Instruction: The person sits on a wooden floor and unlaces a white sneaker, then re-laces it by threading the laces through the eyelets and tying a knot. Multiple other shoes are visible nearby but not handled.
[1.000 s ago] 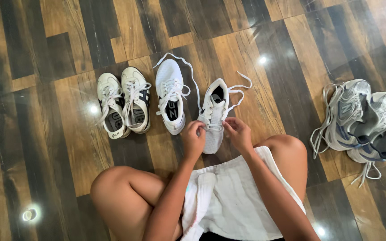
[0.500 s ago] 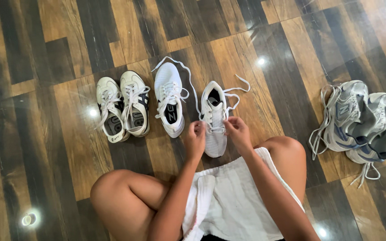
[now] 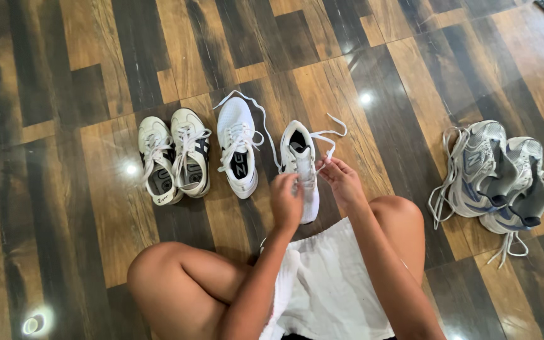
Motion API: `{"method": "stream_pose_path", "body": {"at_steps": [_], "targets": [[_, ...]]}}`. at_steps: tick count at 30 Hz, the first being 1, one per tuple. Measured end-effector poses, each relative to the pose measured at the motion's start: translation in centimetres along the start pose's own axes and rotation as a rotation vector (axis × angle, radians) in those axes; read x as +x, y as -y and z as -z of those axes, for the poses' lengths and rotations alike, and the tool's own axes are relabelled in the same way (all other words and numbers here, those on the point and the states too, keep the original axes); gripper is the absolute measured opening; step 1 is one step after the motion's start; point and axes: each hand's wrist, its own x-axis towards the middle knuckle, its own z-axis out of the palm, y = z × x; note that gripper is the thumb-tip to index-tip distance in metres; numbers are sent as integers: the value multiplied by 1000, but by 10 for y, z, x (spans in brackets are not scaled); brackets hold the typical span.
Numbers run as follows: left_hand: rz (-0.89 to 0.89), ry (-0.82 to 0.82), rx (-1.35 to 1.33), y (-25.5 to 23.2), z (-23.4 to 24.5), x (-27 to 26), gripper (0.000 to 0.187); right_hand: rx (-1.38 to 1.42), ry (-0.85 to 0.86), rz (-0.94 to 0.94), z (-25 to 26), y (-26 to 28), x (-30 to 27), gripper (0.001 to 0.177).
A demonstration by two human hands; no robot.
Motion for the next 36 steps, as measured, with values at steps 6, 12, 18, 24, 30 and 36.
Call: {"method": "stream_pose_path", "body": {"at_steps": [6,12,18,24,30,36], "targets": [[-154,111,102,-36,-4,21,22,92,51,50,-23,13,-12,26],[-276,-5,141,-33,-18,23,14,163,79,106,-33,55,-11,28],[-119,4,4,-14,-36,10,10,-226,178,193,-20,54,4,29],[474,119,-427,22,-53,2,20,-1247,-142,145,9,5,-14,20],[444,121,-566,36,-54,1,21,-1038,-103,457,-23,-7,-44,17],[376,92,-372,12,-41,2,20,-1297,-156,719,-50,5,-53,17]]}}
